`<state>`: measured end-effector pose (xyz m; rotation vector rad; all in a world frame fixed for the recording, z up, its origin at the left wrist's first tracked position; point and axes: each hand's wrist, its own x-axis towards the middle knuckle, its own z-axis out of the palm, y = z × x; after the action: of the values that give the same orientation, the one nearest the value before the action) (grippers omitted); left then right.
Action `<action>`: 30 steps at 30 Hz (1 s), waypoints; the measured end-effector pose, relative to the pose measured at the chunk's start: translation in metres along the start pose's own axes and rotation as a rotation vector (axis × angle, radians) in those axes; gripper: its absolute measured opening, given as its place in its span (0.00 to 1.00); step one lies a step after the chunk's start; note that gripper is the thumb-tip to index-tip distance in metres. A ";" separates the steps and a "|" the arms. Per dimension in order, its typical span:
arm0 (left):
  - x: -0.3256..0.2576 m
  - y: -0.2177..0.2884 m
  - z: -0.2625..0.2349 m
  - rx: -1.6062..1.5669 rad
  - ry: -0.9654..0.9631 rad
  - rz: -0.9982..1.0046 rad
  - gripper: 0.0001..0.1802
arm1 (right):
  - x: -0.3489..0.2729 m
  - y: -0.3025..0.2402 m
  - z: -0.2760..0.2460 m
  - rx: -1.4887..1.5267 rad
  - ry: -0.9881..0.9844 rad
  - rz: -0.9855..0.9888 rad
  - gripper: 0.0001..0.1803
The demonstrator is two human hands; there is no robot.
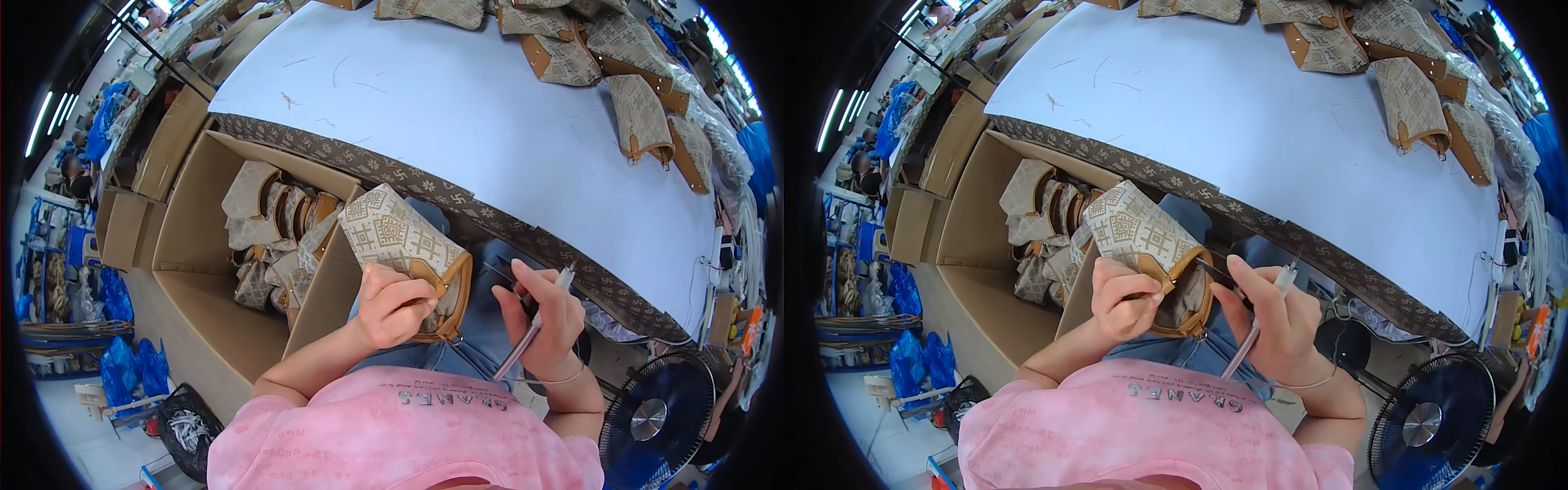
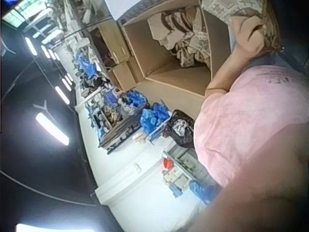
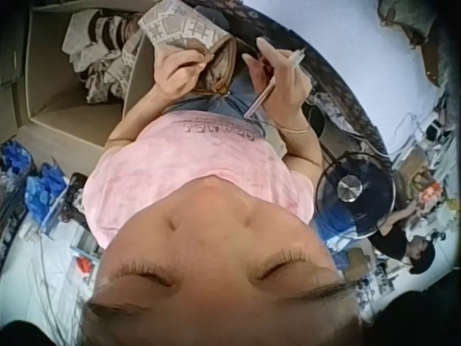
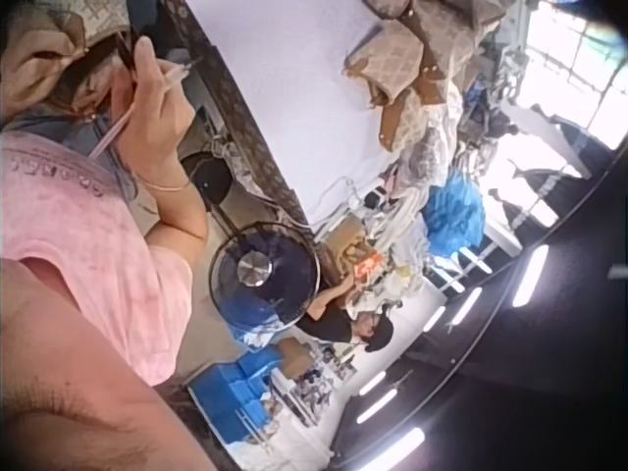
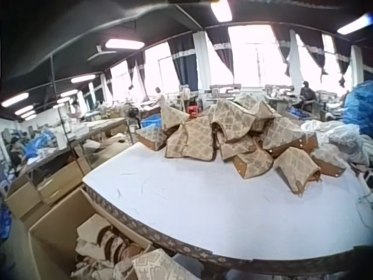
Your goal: Applying adhesive to the edges of handbags at a factory workbench for finishing.
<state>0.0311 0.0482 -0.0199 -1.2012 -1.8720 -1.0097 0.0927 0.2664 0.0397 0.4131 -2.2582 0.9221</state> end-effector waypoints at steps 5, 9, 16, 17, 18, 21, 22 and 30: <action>-0.002 0.000 0.000 0.005 0.044 0.064 0.11 | -0.002 0.011 0.000 -0.043 0.032 0.029 0.22; -0.002 -0.001 0.000 -0.006 0.030 0.051 0.11 | -0.006 0.020 -0.007 -0.134 0.061 0.114 0.21; -0.013 -0.008 -0.007 0.055 0.019 -0.197 0.08 | -0.020 0.086 -0.037 -0.396 0.242 0.349 0.15; -0.001 -0.014 -0.016 0.088 -0.027 -0.056 0.10 | -0.024 0.102 -0.050 -0.452 0.277 0.386 0.15; 0.002 -0.020 -0.019 0.067 0.019 -0.074 0.11 | -0.033 0.121 -0.066 -0.531 0.314 0.438 0.14; 0.001 -0.030 -0.021 -0.035 0.109 -0.194 0.13 | -0.060 0.178 -0.117 -0.743 0.397 0.558 0.14; 0.000 -0.031 -0.018 -0.065 0.148 -0.321 0.14 | -0.069 0.195 -0.135 -0.791 0.415 0.623 0.15; 0.024 -0.012 0.027 -0.309 0.098 -0.346 0.13 | -0.039 0.167 -0.181 -0.303 0.746 0.491 0.18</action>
<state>0.0082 0.0777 -0.0150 -0.9885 -1.9329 -1.5649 0.1196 0.5138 0.0263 -0.5649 -1.7567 0.7649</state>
